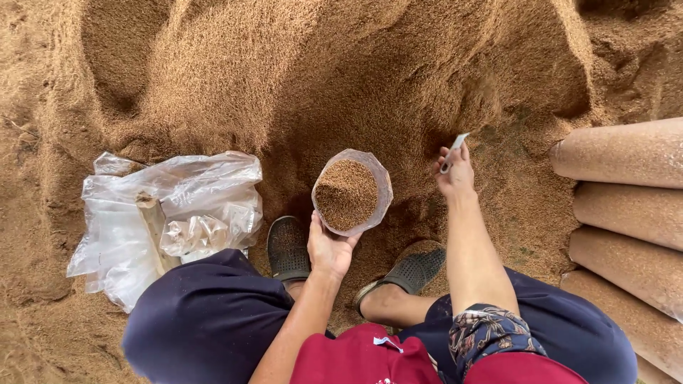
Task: Packing granular substrate into plastic bags using a ladle from a large pile
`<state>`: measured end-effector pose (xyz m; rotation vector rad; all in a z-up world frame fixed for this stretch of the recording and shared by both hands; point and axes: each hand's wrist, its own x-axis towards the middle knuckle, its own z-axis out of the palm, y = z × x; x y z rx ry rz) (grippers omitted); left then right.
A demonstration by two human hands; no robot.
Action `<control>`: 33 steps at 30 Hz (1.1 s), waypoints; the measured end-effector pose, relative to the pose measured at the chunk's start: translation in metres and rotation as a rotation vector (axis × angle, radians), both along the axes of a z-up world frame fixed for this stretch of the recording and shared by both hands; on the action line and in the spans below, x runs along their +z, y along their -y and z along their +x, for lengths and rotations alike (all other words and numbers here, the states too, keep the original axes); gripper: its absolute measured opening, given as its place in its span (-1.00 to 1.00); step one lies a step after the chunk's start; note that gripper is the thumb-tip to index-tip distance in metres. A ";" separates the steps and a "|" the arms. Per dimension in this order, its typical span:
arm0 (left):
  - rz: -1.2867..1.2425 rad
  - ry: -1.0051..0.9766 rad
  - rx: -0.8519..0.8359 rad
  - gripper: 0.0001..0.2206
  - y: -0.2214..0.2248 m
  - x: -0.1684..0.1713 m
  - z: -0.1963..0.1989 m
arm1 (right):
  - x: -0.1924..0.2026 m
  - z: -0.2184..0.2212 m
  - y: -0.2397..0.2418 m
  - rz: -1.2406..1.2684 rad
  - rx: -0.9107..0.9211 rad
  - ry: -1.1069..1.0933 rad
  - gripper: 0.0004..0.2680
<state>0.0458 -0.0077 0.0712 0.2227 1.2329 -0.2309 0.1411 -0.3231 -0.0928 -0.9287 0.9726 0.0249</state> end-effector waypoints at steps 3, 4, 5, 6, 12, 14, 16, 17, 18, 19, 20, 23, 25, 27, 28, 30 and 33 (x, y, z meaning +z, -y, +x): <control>-0.012 0.014 0.004 -0.48 -0.001 -0.018 -0.007 | 0.034 0.007 -0.018 0.067 0.110 0.112 -0.65; -0.015 0.017 0.006 -0.48 -0.002 -0.021 -0.010 | 0.043 0.005 -0.022 0.064 0.112 0.114 -0.65; -0.016 0.023 0.004 -0.48 -0.002 -0.025 -0.011 | 0.053 0.006 -0.025 0.098 0.140 0.163 -0.70; -0.017 0.030 0.002 -0.48 -0.002 -0.027 -0.012 | 0.063 0.005 -0.029 0.132 0.169 0.212 -0.75; -0.032 0.057 0.034 -0.49 -0.001 -0.028 -0.014 | 0.139 -0.009 -0.047 0.100 0.431 0.334 -0.69; -0.043 0.074 0.054 -0.48 0.000 -0.040 -0.019 | 0.158 -0.018 -0.050 0.062 0.503 0.356 -0.69; -0.056 0.094 0.068 -0.47 0.002 -0.045 -0.020 | 0.180 -0.027 -0.055 0.020 0.570 0.381 -0.69; -0.046 0.097 0.080 -0.49 0.003 -0.044 -0.020 | 0.193 -0.032 -0.059 -0.045 0.625 0.372 -0.71; -0.036 0.101 0.092 -0.50 0.005 -0.042 -0.020 | 0.206 -0.038 -0.062 -0.111 0.679 0.363 -0.73; -0.038 0.109 0.089 -0.50 0.004 -0.038 -0.021 | 0.214 -0.042 -0.063 -0.117 0.676 0.370 -0.73; -0.044 0.116 0.087 -0.49 0.003 -0.035 -0.021 | 0.220 -0.046 -0.063 -0.146 0.748 0.346 -0.73; -0.075 0.118 0.077 -0.46 -0.001 -0.040 -0.021 | 0.248 -0.055 -0.071 -0.243 0.901 0.308 -0.73; -0.098 0.109 0.073 -0.45 -0.003 -0.053 -0.023 | 0.261 -0.058 -0.079 -0.306 0.986 0.289 -0.72; -0.105 0.109 0.062 -0.47 -0.005 -0.070 -0.025 | 0.269 -0.057 -0.087 -0.384 1.020 0.285 -0.75; -0.103 0.107 0.064 -0.47 -0.006 -0.067 -0.025 | 0.251 -0.053 -0.079 -0.381 1.022 0.285 -0.75; -0.116 0.089 0.038 -0.41 -0.008 -0.061 -0.025 | 0.216 -0.045 -0.064 -0.338 0.796 0.390 -0.70; -0.082 0.083 -0.006 -0.44 -0.004 -0.070 -0.028 | 0.164 -0.034 -0.044 -0.143 0.375 0.374 -0.70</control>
